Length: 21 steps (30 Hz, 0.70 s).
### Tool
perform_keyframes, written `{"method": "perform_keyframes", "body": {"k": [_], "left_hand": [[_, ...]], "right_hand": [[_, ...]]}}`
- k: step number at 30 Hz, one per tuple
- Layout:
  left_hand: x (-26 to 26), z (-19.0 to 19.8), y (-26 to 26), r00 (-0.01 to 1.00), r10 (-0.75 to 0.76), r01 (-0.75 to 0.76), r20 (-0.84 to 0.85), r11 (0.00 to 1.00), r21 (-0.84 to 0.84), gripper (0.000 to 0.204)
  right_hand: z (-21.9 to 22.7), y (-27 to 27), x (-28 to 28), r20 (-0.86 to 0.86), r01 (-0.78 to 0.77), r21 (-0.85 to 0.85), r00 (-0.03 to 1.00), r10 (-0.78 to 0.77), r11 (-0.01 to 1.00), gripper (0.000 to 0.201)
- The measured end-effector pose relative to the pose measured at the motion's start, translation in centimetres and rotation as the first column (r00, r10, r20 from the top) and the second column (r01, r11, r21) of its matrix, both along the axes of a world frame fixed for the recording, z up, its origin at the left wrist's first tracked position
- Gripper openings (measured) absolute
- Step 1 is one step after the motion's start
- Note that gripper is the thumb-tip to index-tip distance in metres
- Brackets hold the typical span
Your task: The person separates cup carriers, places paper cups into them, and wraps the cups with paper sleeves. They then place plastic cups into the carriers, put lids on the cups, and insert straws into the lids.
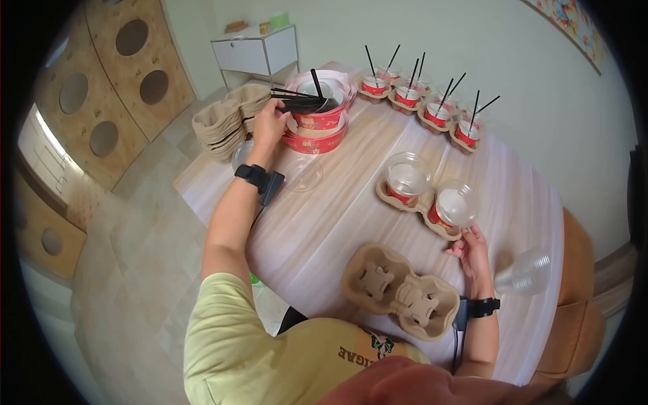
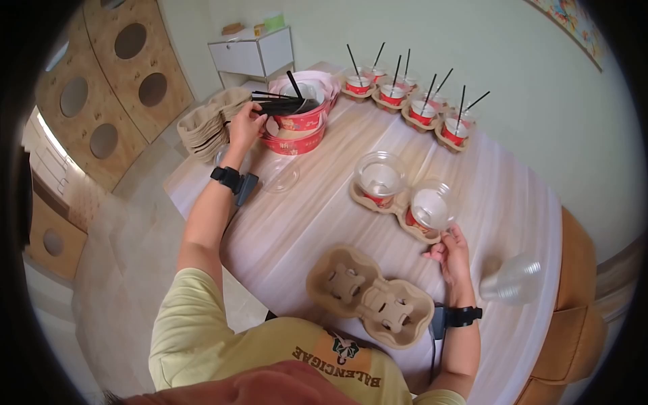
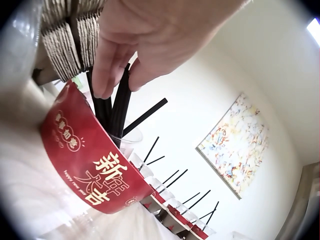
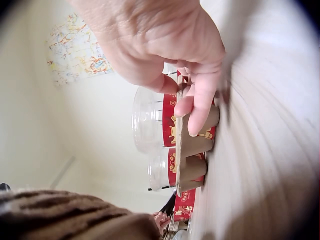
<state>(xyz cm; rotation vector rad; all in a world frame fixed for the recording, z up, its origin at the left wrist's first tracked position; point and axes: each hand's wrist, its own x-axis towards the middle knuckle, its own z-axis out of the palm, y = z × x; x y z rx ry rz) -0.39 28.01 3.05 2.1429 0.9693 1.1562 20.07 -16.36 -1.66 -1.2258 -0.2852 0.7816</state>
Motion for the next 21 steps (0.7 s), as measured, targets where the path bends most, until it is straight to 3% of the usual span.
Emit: {"method": "perform_keyframes", "body": {"k": [4,8,11,16,17,21], "left_hand": [[0.6,-1.4,1.5,0.999,0.033,-0.029,-0.018,0.984,0.175,0.012],[0.4,-0.8,0.8,1.000,0.010,-0.011,0.006,0.992,0.123,0.009],[0.2,0.1,-0.1,0.999,0.033,-0.037,0.026,0.983,0.178,0.006],[-0.2,2.1,0.1,0.995,0.099,-0.082,-0.029,0.930,0.357,0.009],[-0.3,2.4,0.8,0.993,0.121,-0.102,-0.007,0.868,0.487,0.010],[-1.4,6.2,-0.2,0.997,0.071,-0.063,-0.009,0.930,0.361,0.013]], "right_hand": [[-0.5,0.3,-0.2,0.000,-0.012,0.013,1.000,0.012,1.000,0.021],[-1.7,0.1,0.0,0.011,-0.006,0.044,1.000,0.006,0.999,0.026],[-2.2,-0.2,0.1,0.032,-0.015,0.072,0.999,0.013,0.997,0.031],[-2.7,-0.2,0.1,0.047,-0.026,0.096,0.999,0.022,0.995,0.038],[-2.8,-0.2,0.1,0.050,-0.035,0.103,0.998,0.030,0.994,0.040],[-2.5,-0.3,0.0,0.054,-0.053,0.101,0.997,0.048,0.993,0.046]]}}
